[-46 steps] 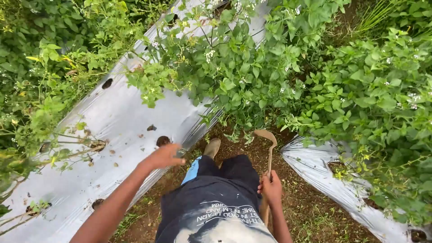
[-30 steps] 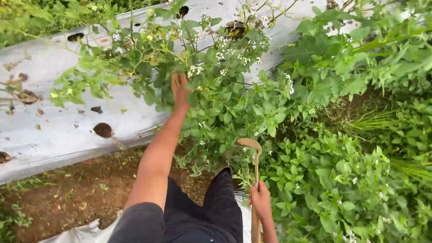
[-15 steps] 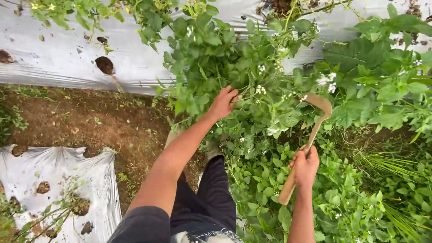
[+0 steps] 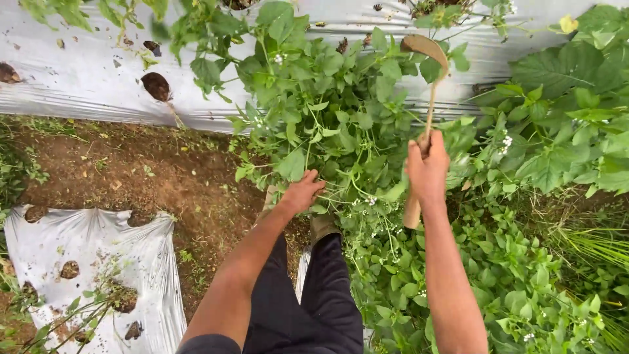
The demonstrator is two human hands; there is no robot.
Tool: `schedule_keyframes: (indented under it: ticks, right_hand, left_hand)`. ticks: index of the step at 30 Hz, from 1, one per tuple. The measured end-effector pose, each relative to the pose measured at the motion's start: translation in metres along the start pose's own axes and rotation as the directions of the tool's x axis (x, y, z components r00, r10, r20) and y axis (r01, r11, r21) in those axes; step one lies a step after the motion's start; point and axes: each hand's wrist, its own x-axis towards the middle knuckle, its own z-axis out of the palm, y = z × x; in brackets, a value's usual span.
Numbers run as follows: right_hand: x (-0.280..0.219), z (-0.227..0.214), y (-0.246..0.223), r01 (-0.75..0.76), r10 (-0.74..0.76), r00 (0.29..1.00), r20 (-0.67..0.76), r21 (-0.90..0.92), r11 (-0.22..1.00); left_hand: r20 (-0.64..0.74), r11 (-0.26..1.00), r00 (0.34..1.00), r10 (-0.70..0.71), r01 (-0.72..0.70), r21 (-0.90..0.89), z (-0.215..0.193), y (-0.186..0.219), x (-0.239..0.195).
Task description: Manual weeding of a garden bed using hands and a hand scythe
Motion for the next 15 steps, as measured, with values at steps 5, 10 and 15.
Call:
schedule_keyframes:
  ticks: [5,10,15]
  right_hand:
    - [0.048,0.126,0.067,0.164,-0.154,0.984,0.087,-0.117,0.980]
    - [0.020,0.217,0.146,-0.057,0.081,0.991,0.109,-0.211,0.976]
    - [-0.034,0.252,0.142,-0.245,0.272,0.950,0.151,-0.173,0.954]
  left_hand:
    - [0.142,0.993,0.989,-0.049,0.033,0.110,0.063,-0.031,0.013]
    - [-0.007,0.948,0.999,0.033,-0.029,0.317,0.140,-0.087,0.004]
    - [0.150,0.715,0.976,0.157,-0.218,0.664,0.202,-0.148,-0.011]
